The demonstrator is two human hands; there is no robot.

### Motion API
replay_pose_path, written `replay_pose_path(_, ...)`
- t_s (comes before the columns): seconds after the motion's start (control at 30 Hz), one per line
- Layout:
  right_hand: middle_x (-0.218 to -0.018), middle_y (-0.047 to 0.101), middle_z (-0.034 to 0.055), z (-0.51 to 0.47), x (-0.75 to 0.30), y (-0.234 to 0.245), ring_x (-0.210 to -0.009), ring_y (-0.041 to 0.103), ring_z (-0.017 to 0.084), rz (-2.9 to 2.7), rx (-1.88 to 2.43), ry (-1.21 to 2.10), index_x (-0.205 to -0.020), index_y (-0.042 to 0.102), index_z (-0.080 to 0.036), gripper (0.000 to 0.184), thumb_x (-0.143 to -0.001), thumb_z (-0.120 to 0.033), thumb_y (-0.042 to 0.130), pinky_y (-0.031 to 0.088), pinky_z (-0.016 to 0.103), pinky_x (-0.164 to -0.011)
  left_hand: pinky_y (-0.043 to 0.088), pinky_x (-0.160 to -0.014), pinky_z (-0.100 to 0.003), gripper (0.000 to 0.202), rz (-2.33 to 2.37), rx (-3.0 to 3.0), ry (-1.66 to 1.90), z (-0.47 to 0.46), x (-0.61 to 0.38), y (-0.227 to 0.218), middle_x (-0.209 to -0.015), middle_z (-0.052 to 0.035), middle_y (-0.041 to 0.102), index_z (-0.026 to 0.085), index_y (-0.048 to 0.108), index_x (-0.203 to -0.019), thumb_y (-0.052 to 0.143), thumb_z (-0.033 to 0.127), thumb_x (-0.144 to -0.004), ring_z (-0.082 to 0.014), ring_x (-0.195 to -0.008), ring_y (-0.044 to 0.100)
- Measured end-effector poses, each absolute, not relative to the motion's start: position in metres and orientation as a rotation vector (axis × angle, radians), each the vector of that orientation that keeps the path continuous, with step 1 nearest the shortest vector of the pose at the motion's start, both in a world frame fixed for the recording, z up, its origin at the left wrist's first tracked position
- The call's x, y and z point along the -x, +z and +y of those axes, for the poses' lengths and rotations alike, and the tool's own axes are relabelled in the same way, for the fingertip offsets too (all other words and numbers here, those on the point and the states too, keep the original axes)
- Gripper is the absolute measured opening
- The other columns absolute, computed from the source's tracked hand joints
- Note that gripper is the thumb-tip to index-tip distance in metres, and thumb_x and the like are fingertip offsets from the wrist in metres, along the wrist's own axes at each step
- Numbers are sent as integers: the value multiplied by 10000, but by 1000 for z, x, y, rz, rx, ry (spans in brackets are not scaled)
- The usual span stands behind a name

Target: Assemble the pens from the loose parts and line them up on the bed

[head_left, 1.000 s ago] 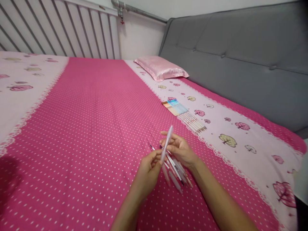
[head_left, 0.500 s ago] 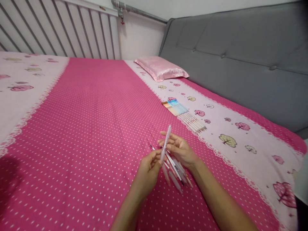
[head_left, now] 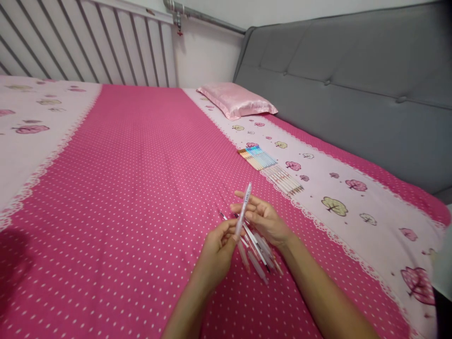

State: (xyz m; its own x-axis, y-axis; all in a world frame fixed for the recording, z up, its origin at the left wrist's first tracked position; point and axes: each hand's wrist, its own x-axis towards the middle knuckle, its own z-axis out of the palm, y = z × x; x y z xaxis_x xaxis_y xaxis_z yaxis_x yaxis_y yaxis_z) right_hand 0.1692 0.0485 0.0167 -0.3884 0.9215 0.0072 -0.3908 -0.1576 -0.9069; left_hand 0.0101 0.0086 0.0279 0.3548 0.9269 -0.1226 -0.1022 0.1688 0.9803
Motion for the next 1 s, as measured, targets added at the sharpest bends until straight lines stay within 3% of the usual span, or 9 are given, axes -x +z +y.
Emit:
replay_pose_path(0.5,-775,618,-15,51,-168,10,-676,576,86,-1103,788,1631,-1057,622,-215,458,-628,-177,775,476,182,-619,449,-780,-313,251,979,-1182,842,5,-11,34,-943,-82,638,130,609,-1022,510,182,-798,-192,-860,587)
replay_pose_path(0.77,-928,673,37,48,-170,14,-765,631,117,-1100,718,1747,-1177,561,-240,472,-727,-212,702,511,235,-688,435,-803,-292,231,914,-1170,877,7,-10,31,-964,-75,653,143,625,-1000,492,214,-825,-184,-887,583)
replay_pose_path(1.0,-879,687,33,49,-171,10,-806,642,123,-1144,736,1712,-1144,592,-221,446,-716,-181,712,503,231,-709,439,-798,-294,241,935,-1191,839,5,-11,35,-960,-61,661,147,632,-1006,486,239,-837,-186,-889,586)
